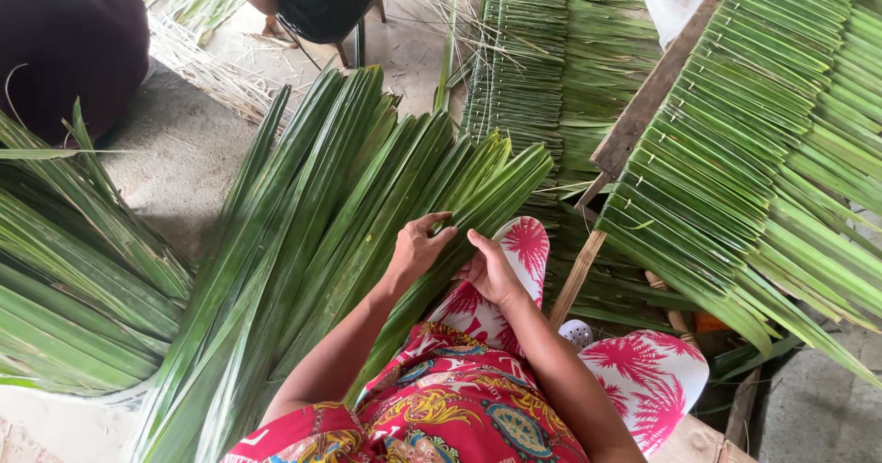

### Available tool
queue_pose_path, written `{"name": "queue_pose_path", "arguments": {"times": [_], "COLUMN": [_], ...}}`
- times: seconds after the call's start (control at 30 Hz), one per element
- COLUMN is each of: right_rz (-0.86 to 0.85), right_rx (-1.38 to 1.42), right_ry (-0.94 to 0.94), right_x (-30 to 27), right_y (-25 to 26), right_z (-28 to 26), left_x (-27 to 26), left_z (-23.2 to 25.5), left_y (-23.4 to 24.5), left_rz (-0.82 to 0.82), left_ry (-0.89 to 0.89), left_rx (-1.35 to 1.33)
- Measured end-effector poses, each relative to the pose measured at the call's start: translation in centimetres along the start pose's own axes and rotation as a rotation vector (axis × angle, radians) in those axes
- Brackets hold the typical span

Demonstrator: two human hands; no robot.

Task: Weaving palm leaves onto a wooden frame to create a thatched panel

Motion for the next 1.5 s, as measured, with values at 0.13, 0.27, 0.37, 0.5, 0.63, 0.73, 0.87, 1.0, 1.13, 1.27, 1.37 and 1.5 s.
{"name": "queue_pose_path", "arguments": {"times": [0.13, 0.27, 0.37, 0.5, 0.63, 0.73, 0.87, 1.0, 1.13, 1.27, 1.37, 1.5], "right_rz": [0.024, 0.051, 0.134, 0.278, 0.32, 0.361, 0.565, 0.79, 0.943, 0.743, 0.681, 0.723], "right_rx": [0.018, 0.046, 0.024, -0.064, -0.09, -0.086, -0.194, -0.311, -0.397, 0.373, 0.582, 0.646], "right_ry": [0.01, 0.033, 0.05, 0.111, 0.148, 0.198, 0.242, 0.318, 0.376, 1.04, 1.319, 1.578], "right_x": [0.8, 0.3, 1.1, 1.9, 1.9, 1.2, -0.6, -3.9, -9.9, -17.1, -20.1, -21.7], "right_y": [1.3, 0.5, 1.5, 2.5, 2.9, 1.6, -0.5, -1.0, -3.3, -1.1, 4.0, 4.1], "right_z": [0.4, 0.0, 0.7, 1.6, 2.1, 1.7, -0.8, -7.4, -16.2, -21.5, -21.9, -20.8], "left_x": [-0.3, -0.4, -1.2, -1.6, -2.2, -2.9, -3.5, -6.5, -8.4, -10.3, -10.1, -8.2], "left_z": [0.2, 0.1, 1.2, 2.1, 2.4, 3.2, 3.6, 8.0, 10.3, 11.9, 12.4, 11.4], "left_y": [-0.1, 0.0, 0.1, 0.0, -0.1, 0.3, 0.0, 1.4, 1.0, 0.8, -0.1, -2.6], "left_rz": [-0.008, -0.023, -0.037, -0.061, -0.062, -0.064, 0.0, 0.287, 0.403, 0.459, 0.38, 0.216], "left_ry": [-0.001, 0.013, 0.02, 0.015, 0.02, 0.006, -0.23, -0.703, -0.878, -1.095, -1.133, -1.019], "left_rx": [0.029, 0.053, 0.07, 0.077, 0.077, 0.085, 0.246, 0.434, 0.44, 0.335, 0.273, 0.199]}}
Point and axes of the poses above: each hand's wrist, its own x-axis towards the middle knuckle, its own y-axis out of the back of the hand, z = x × y, the point moved 1 cm from there along x, towards the middle knuckle, and after that the axes turned 4 degrees about x, right-handed, at the moved point
